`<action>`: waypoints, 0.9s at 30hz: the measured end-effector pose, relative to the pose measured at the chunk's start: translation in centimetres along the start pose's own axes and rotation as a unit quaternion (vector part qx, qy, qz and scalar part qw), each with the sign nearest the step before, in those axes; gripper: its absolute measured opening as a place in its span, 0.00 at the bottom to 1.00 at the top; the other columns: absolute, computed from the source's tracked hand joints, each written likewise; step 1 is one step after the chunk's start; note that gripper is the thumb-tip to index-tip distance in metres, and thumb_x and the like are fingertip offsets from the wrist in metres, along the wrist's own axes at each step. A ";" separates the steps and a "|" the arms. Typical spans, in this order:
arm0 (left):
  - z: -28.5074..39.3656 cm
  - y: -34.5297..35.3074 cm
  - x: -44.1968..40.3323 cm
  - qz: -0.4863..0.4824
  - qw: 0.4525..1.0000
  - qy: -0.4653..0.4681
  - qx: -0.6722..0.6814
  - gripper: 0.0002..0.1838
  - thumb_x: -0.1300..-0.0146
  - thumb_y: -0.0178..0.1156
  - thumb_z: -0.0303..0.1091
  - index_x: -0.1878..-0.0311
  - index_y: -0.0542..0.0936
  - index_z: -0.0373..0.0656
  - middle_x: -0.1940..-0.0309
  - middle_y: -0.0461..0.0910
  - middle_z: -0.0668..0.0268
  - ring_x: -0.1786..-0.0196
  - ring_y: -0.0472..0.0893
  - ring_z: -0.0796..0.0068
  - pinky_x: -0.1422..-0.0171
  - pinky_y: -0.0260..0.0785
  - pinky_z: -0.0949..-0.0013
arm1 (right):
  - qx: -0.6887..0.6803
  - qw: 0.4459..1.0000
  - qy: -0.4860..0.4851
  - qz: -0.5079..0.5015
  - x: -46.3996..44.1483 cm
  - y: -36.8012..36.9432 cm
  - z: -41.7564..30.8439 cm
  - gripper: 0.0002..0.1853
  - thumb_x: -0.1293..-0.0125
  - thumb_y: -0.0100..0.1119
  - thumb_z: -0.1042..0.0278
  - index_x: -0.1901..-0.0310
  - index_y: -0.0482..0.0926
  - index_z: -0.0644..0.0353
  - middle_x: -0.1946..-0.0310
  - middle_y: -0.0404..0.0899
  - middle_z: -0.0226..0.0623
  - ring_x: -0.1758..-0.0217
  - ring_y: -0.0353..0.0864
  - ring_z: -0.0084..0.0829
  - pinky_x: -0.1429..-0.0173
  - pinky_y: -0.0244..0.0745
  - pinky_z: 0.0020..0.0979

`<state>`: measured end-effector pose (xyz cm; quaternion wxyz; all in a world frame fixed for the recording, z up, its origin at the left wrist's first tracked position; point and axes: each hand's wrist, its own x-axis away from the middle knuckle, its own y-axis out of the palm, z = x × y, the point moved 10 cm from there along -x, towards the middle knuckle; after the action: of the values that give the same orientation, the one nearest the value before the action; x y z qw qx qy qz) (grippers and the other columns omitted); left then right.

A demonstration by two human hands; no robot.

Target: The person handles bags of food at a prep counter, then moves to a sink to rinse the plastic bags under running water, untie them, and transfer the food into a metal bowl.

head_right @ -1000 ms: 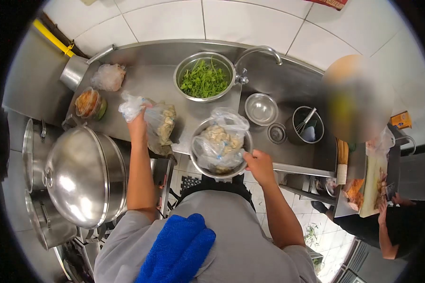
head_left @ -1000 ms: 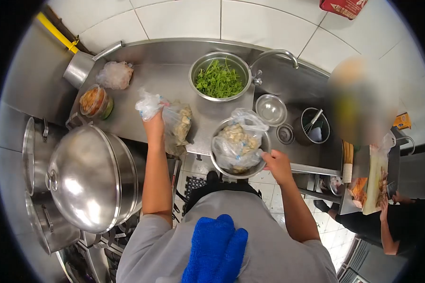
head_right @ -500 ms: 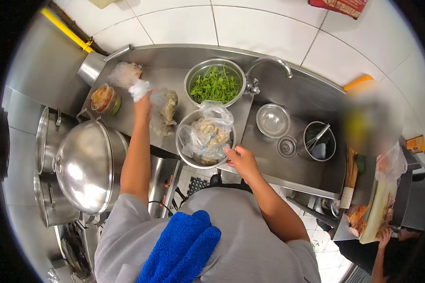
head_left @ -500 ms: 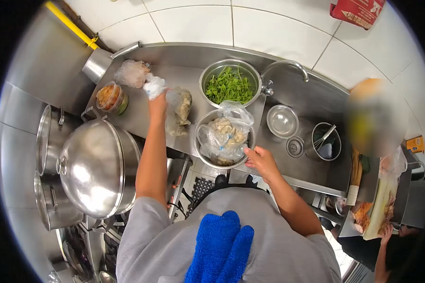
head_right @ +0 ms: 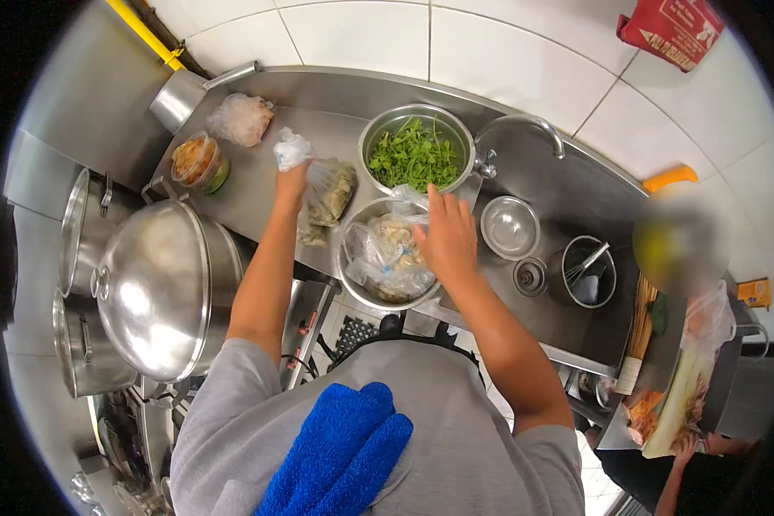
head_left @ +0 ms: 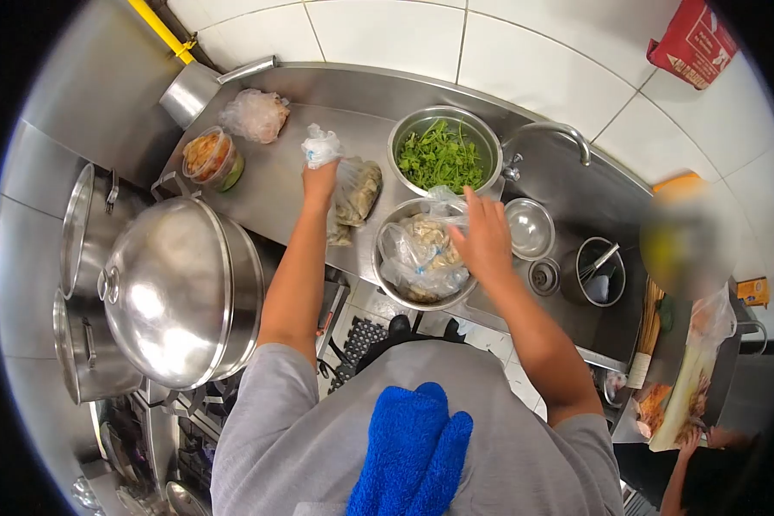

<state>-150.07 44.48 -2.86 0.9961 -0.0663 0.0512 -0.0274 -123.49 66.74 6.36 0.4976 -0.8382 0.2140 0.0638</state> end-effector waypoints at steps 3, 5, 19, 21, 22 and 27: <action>0.9 0.3 0.1 -0.019 0.999 0.038 0.002 0.20 0.46 0.61 0.34 0.49 0.77 0.39 0.54 0.79 0.63 0.52 0.76 0.71 0.48 0.66 0.67 | 0.001 0.999 -0.044 0.020 0.0 -0.3 -0.5 0.30 0.54 0.67 0.70 0.46 0.69 0.59 0.54 0.73 0.41 0.50 0.70 0.46 0.45 0.66 0.39; 0.5 0.2 0.3 -0.010 1.000 -0.001 0.008 0.20 0.45 0.61 0.34 0.48 0.77 0.39 0.54 0.79 0.63 0.52 0.76 0.71 0.48 0.66 0.68 | -0.028 0.996 -0.081 0.027 0.4 -0.2 -1.4 0.28 0.54 0.66 0.71 0.48 0.70 0.58 0.55 0.74 0.40 0.51 0.71 0.45 0.46 0.67 0.38; 0.0 1.1 -0.3 -0.054 0.998 0.000 0.014 0.26 0.44 0.60 0.32 0.40 0.70 0.42 0.44 0.72 0.67 0.43 0.70 0.71 0.41 0.60 0.69 | 0.129 0.944 -0.260 -0.159 3.2 6.7 -7.7 0.28 0.56 0.70 0.63 0.49 0.75 0.46 0.37 0.61 0.43 0.45 0.67 0.42 0.47 0.66 0.39; -0.8 0.7 -0.3 -0.045 0.998 -0.034 -0.003 0.26 0.45 0.60 0.32 0.40 0.70 0.43 0.46 0.73 0.68 0.44 0.71 0.71 0.43 0.61 0.69 | 0.091 0.950 -0.260 -0.145 2.5 6.8 -7.1 0.24 0.55 0.68 0.65 0.52 0.77 0.48 0.41 0.65 0.43 0.47 0.69 0.41 0.48 0.67 0.38; -0.9 0.8 -0.2 -0.046 0.998 -0.036 -0.004 0.26 0.45 0.60 0.32 0.40 0.70 0.43 0.46 0.73 0.68 0.44 0.71 0.71 0.43 0.61 0.69 | 0.052 0.955 -0.261 -0.130 2.1 6.6 -6.9 0.21 0.54 0.67 0.68 0.55 0.78 0.51 0.44 0.69 0.42 0.49 0.71 0.41 0.50 0.69 0.36; -1.0 -0.2 -0.2 -0.004 0.998 -0.066 0.023 0.23 0.45 0.60 0.29 0.44 0.73 0.40 0.48 0.77 0.63 0.46 0.75 0.68 0.43 0.64 0.67 | -0.223 0.968 -0.075 -0.081 -2.0 3.8 -3.3 0.14 0.45 0.61 0.68 0.56 0.77 0.58 0.58 0.77 0.42 0.57 0.76 0.42 0.53 0.71 0.32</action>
<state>-150.34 44.12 -3.77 0.9985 -0.0451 -0.0152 -0.0284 -127.24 62.91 5.63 0.3160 -0.9353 0.0880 0.1326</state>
